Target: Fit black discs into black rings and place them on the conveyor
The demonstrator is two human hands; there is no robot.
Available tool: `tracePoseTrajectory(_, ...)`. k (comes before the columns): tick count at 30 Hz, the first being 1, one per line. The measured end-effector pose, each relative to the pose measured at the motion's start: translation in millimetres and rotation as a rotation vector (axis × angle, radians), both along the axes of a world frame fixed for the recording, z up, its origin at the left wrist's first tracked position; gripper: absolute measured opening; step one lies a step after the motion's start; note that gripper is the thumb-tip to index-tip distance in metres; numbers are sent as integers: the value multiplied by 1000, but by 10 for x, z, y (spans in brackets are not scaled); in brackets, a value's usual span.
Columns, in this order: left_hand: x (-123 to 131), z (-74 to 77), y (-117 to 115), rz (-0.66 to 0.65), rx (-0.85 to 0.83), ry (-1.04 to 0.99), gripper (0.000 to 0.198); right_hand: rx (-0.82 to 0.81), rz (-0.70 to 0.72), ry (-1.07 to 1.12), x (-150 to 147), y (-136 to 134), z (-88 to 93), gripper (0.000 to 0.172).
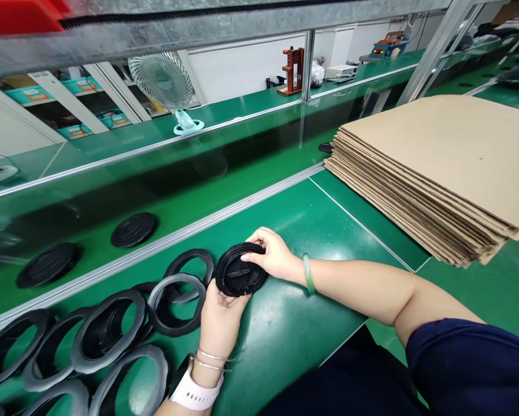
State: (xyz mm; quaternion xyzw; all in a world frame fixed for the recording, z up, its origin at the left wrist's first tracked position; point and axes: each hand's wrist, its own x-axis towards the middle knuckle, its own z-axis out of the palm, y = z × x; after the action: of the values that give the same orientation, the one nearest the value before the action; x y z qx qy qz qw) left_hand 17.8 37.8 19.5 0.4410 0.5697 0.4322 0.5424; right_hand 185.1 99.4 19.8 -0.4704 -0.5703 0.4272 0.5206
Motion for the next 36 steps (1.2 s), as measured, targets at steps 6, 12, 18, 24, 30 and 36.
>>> tracePoseTrajectory(6, 5, -15, 12, 1, 4, 28, 60, 6, -36, 8, -28, 35, -33, 25)
tracePoseTrajectory(12, 5, -9, 11, -3, 2, 0, 63, -163, 200, 75, 40, 166, -78, 31)
tracePoseTrajectory(18, 2, -5, 17, 12, 1, -10, 66, -228, 474, 127, 107, 149, -33, 61)
tracePoseTrajectory(24, 30, 27, 21, -1, -11, 7, 63, -326, 362, 202, 36, 103, 0, 50)
tracePoseTrajectory(30, 16, 1, 38, -33, -7, 21, 58, -379, 302, 184, 2, 77, 17, 49)
tracePoseTrajectory(36, 23, -7, -70, -165, 38, 113, 49, -341, 169, 511, 154, 290, -56, 56)
